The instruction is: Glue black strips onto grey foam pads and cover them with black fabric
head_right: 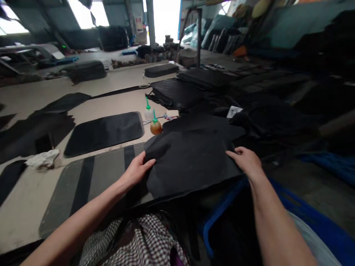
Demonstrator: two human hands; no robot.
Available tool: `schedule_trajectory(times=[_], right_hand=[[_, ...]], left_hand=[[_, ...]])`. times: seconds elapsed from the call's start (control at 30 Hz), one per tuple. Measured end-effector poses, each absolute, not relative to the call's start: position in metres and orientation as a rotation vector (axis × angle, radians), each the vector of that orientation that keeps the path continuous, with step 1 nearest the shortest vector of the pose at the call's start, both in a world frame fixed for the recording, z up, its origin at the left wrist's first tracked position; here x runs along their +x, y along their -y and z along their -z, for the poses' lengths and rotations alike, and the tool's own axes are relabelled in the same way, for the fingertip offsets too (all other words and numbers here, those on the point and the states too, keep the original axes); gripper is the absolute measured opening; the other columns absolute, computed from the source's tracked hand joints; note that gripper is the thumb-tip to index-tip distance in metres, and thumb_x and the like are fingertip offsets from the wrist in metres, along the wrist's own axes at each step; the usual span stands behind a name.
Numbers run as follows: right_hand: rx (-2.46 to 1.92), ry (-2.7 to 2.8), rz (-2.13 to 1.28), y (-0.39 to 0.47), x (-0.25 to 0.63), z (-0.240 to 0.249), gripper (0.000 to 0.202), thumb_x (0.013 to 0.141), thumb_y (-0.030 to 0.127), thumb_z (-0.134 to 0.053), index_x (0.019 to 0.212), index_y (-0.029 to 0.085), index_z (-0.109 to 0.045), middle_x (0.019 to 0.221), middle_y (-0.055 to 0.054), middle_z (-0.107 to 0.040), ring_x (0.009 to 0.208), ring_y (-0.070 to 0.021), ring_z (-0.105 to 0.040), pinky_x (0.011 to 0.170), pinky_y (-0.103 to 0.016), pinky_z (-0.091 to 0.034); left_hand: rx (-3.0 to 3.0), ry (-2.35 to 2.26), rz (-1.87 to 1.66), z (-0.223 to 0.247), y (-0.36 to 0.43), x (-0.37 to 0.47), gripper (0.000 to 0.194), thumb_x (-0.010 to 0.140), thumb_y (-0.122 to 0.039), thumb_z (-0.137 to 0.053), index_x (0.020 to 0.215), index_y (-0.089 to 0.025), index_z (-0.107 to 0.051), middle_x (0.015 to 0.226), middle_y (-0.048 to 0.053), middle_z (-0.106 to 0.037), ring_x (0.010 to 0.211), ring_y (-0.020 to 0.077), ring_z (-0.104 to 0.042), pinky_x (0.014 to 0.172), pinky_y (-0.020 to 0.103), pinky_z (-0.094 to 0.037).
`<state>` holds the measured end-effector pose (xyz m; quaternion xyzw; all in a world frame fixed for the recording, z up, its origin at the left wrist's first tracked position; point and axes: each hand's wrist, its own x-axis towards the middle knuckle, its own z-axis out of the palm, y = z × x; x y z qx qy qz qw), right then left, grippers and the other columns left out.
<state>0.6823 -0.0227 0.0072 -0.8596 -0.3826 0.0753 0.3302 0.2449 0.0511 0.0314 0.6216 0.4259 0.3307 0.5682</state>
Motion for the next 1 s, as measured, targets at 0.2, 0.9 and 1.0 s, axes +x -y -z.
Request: schedule_trajectory(times=[0.2,0.9,1.0], right_hand=[[-1.529,0.728,-0.55,0.039,0.624,-0.031,0.012,0.077,0.042,-0.084,0.086,0.041,-0.075,0.087,-0.007,-0.072,0.065,-0.0231,-0.065,0.055,-0.04,-0.052],[-1.446,1.648,-0.723,-0.015,0.402,0.002,0.04,0.08,0.06,-0.075,0.071,0.022,-0.069,0.118,-0.008,-0.067,0.109,-0.0276,-0.064,0.098,-0.042,-0.049],[-1.484,1.671,-0.615,-0.009,0.401,0.019,0.041,0.082,0.058,-0.074,0.066,0.022,-0.062,0.119,-0.01,-0.068,0.113,-0.0287,-0.061,0.1,-0.045,-0.048]], left_hand=[[1.707,-1.169,-0.878,-0.062,-0.05,0.194,0.025,0.092,-0.043,-0.064,0.102,-0.021,-0.065,0.101,0.005,-0.074,0.095,0.0227,-0.067,0.088,0.034,-0.053],[1.112,-2.059,-0.885,-0.043,-0.01,-0.1,0.069,0.053,-0.058,-0.089,0.111,-0.024,-0.073,0.093,-0.002,-0.076,0.075,0.0161,-0.067,0.056,0.022,-0.054],[1.245,-2.104,-0.797,-0.024,-0.014,-0.105,0.065,0.059,-0.062,-0.085,0.111,-0.025,-0.073,0.089,-0.003,-0.074,0.076,0.0163,-0.067,0.054,0.019,-0.05]])
